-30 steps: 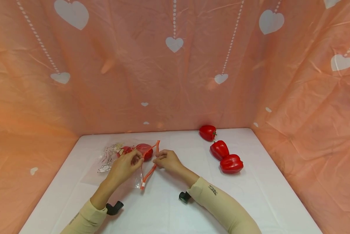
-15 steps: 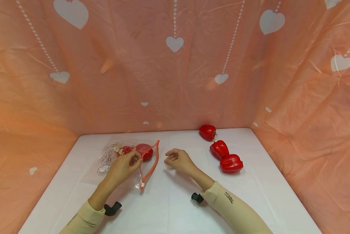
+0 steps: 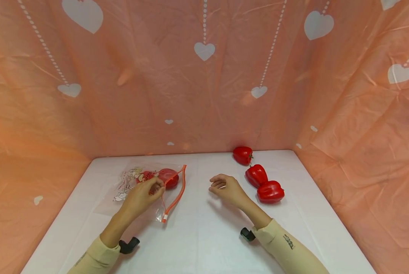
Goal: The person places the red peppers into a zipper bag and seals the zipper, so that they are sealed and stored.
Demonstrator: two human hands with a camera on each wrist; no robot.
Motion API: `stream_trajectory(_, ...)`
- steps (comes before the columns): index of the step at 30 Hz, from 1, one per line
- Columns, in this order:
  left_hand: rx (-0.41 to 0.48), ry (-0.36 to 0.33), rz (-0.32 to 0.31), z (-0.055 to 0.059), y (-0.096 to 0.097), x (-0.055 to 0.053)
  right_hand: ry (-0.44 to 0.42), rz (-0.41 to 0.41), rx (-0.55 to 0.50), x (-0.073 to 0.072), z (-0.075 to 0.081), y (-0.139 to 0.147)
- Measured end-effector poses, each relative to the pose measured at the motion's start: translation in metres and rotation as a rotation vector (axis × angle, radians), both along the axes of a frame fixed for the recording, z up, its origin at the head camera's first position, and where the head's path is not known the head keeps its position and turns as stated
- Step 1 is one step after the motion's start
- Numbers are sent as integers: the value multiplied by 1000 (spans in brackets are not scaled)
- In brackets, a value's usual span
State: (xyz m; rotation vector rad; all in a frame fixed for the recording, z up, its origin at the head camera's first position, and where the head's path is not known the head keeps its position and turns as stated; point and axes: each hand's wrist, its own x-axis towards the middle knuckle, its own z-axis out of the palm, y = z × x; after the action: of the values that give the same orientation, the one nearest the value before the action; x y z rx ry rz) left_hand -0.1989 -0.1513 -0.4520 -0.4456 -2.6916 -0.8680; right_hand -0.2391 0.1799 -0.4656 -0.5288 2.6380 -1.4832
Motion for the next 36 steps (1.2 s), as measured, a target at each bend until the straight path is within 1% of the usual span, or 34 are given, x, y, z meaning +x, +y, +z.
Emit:
stream_trajectory(7, 1, -14, 6, 0, -2, 0, 43, -18, 19, 3, 7, 26)
stream_trajectory(16, 2, -31, 11, 1, -2, 0, 42, -58, 105, 6, 18, 62)
stream_trajectory(20, 0, -34, 14, 1, -2, 0, 76, -64, 105, 8, 22, 77)
stream_trajectory(24, -5, -30, 21, 2, -2, 0, 135, -88, 97, 10, 26, 91)
stream_trajectory(28, -11, -15, 24, 2, -2, 1, 168, -137, 154, 11, 30, 104)
stream_trajectory(32, -16, -13, 21, 2, -2, 1, 153, -179, 204, 14, 34, 119)
stream_trajectory(36, -17, -23, 17, 2, -2, 0, 124, -201, 227, 17, 37, 132)
